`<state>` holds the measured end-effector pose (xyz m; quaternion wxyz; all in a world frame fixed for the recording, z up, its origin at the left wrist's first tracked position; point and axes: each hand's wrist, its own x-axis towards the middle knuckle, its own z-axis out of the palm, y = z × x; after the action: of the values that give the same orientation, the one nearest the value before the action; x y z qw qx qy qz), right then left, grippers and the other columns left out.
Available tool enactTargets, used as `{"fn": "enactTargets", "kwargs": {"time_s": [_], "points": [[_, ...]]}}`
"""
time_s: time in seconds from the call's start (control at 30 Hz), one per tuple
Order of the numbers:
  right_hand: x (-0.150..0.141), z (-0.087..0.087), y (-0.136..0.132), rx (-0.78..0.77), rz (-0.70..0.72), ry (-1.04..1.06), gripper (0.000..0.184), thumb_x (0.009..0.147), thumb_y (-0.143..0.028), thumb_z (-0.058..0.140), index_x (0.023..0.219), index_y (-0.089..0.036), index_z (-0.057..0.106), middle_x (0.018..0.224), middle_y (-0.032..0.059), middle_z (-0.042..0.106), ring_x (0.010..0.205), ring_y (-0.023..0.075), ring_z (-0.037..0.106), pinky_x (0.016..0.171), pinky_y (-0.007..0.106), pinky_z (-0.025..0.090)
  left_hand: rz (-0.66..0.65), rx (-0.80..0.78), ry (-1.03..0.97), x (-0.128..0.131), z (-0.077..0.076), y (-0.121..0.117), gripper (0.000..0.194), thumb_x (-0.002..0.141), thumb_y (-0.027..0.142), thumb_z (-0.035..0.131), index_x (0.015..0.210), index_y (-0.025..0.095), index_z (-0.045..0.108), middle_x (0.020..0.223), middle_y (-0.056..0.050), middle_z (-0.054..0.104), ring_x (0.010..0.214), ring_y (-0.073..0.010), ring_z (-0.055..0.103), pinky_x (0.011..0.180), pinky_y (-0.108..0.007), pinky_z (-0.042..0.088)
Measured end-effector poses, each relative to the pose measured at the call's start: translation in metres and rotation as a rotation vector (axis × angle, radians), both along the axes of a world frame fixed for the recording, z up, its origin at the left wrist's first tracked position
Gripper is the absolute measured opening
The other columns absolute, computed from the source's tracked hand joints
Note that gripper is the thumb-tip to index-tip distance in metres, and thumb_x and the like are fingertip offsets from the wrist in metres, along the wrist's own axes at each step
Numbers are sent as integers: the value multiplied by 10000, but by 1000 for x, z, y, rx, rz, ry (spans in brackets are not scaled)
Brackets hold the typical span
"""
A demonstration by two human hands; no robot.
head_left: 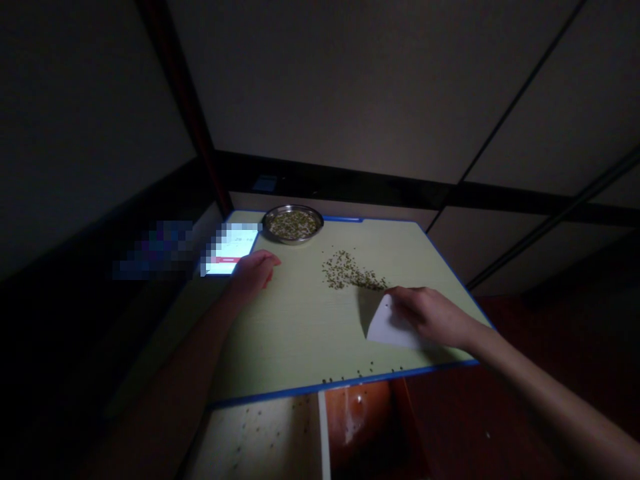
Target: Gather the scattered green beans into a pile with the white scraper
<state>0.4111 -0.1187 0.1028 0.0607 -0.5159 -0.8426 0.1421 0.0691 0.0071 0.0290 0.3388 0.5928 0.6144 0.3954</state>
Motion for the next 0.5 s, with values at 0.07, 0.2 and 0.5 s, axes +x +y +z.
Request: {"fn": "enactTargets", "kwargs": {"time_s": [0.07,0.2,0.5], "points": [[-7,-5,1,-38,32,40,270,907,-220,439,1101,-173,620,920,86,695,793,178,618,690,307,402,-6,4,-2,0,-1,1,169,733,340,512,712,200,604,456,49,478,404,-117,433,433,-254,335],[-25,-6,1,-96,125,68,240,880,-210,457,1032,-184,641,853,61,689,717,159,604,654,295,395,-1,9,5,-1,-3,2,176,736,340,505,717,195,601,451,51,472,402,-119,430,431,-256,330],[-33,-8,3,-147,202,131,263,853,-208,476,1044,-212,657,831,43,681,675,154,567,641,302,384,6,7,40,-1,-1,1,183,746,345,494,703,200,598,460,43,484,421,-124,443,447,-260,329]]}}
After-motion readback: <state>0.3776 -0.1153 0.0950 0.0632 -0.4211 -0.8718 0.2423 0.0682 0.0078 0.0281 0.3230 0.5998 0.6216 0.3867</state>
